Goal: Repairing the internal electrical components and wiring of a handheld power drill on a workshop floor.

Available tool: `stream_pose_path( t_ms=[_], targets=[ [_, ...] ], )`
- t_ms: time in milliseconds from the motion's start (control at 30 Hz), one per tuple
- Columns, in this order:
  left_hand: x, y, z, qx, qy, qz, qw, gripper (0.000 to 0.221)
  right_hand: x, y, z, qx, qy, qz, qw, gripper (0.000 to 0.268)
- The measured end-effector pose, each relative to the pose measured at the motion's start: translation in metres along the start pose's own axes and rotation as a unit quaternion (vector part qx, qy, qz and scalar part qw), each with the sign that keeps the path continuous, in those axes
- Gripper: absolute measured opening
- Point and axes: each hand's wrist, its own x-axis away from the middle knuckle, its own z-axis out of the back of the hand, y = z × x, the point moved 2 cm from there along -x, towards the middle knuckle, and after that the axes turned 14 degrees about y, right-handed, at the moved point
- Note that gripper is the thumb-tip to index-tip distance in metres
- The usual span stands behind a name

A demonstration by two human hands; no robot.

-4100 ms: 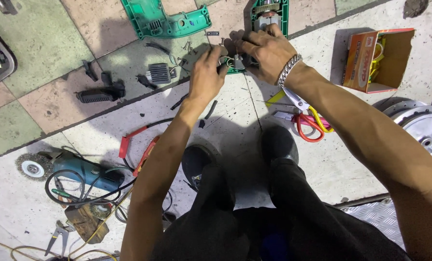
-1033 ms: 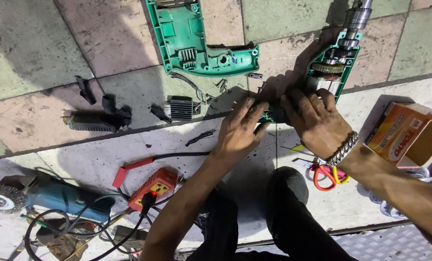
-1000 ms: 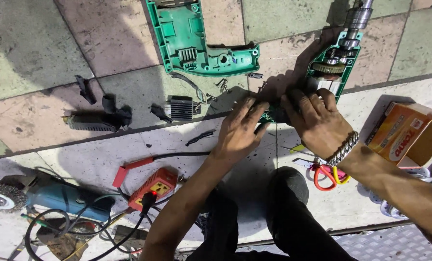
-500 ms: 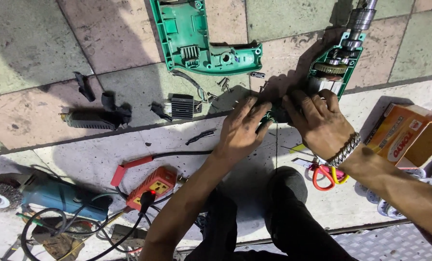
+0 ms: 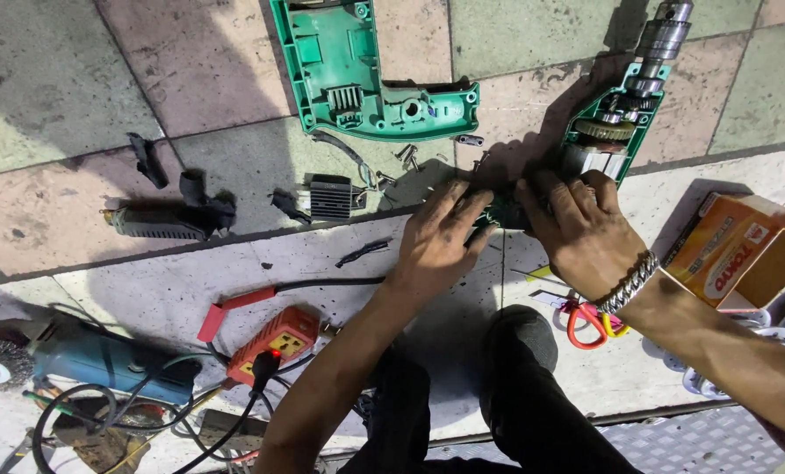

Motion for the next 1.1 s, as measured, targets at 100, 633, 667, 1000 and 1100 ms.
stream_pose_path(
  t_ms=[100, 633, 667, 1000, 1100],
  targets=[
    [0.002, -0.006, -0.003, 0.005, 0.009, -0.008, 1.0, 0.038, -0.003, 0.0, 0.003, 0.002, -0.007, -0.003, 1.0, 0.022],
    [-0.003, -0.002, -0.003, 0.007, -0.023, 0.013, 1.0, 0.039, -0.01, 0.002, 0.005, 0.001, -0.019, 0.0, 1.0, 0.02],
    [-0.002, -0.003, -0.004, 0.001, -0.023, 0.012, 1.0, 0.042, -0.009, 0.003, 0.005, -0.007, -0.012, -0.001, 1.0, 0.019],
    [-0.018, 0.021, 0.002, -0.093, -0.001, -0.144, 0.985, 0.047, 0.02, 0.019, -0.014, -0.1, 0.11, 0.008, 0.989, 0.041],
    [-0.02, 0.017, -0.006, -0.076, -0.037, -0.198, 0.977, 0.052, 0.026, 0.015, -0.013, -0.077, 0.156, 0.002, 0.985, 0.024]
  ],
)
